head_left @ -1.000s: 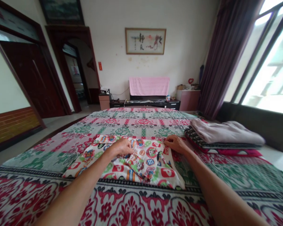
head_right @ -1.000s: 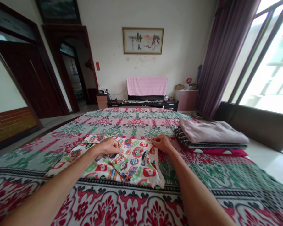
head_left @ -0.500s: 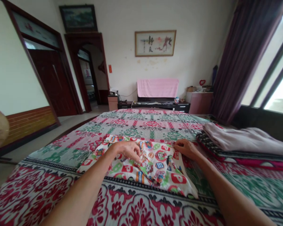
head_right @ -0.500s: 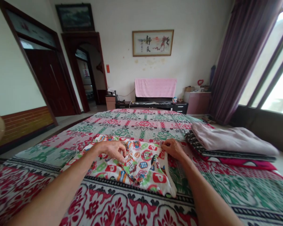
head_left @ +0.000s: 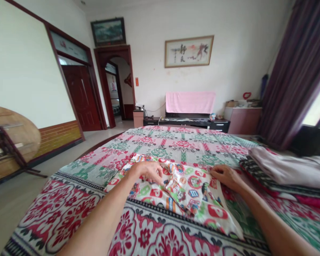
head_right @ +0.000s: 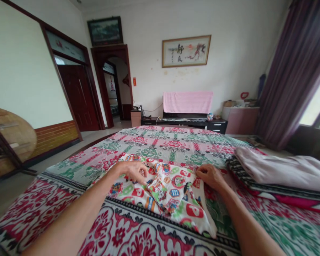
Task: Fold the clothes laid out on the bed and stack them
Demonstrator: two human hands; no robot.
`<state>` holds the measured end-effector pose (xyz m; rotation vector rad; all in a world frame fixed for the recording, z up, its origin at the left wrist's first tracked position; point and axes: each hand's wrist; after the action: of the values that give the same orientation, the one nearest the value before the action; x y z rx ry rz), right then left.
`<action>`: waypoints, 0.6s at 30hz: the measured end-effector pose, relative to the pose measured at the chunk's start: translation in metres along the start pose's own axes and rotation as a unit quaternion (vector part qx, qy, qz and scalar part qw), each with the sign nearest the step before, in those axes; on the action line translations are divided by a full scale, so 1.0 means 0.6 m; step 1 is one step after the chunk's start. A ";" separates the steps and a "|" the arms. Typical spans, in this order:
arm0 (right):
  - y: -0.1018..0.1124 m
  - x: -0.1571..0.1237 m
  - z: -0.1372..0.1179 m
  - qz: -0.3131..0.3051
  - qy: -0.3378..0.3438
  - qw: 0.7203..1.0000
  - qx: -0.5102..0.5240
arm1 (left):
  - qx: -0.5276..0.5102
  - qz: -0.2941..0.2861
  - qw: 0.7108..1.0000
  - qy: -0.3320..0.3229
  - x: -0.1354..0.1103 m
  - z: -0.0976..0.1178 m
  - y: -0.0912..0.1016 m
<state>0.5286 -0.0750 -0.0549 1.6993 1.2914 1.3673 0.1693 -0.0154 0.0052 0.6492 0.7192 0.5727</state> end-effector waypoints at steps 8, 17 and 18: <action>-0.002 0.003 0.001 0.001 -0.012 1.000 -0.016 | 0.057 0.309 0.936 0.159 -0.082 -0.116 0.045; 0.003 0.018 -0.070 0.091 0.037 0.994 -0.045 | 0.002 0.307 0.928 0.213 -0.129 -0.191 0.040; 0.007 0.018 -0.095 0.085 0.067 0.993 -0.036 | 0.005 0.304 0.930 0.205 -0.127 -0.190 0.040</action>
<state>0.4758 -0.0730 -0.0308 1.7252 1.1747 1.6311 0.0311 -0.0123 -0.0125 0.7750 0.9107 1.3055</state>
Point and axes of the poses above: each hand's wrist, its own x-axis towards the middle knuckle, its own y-axis out of the back of the hand, z = x × y, and after that the axes turned 10 degrees about -x, right-handed
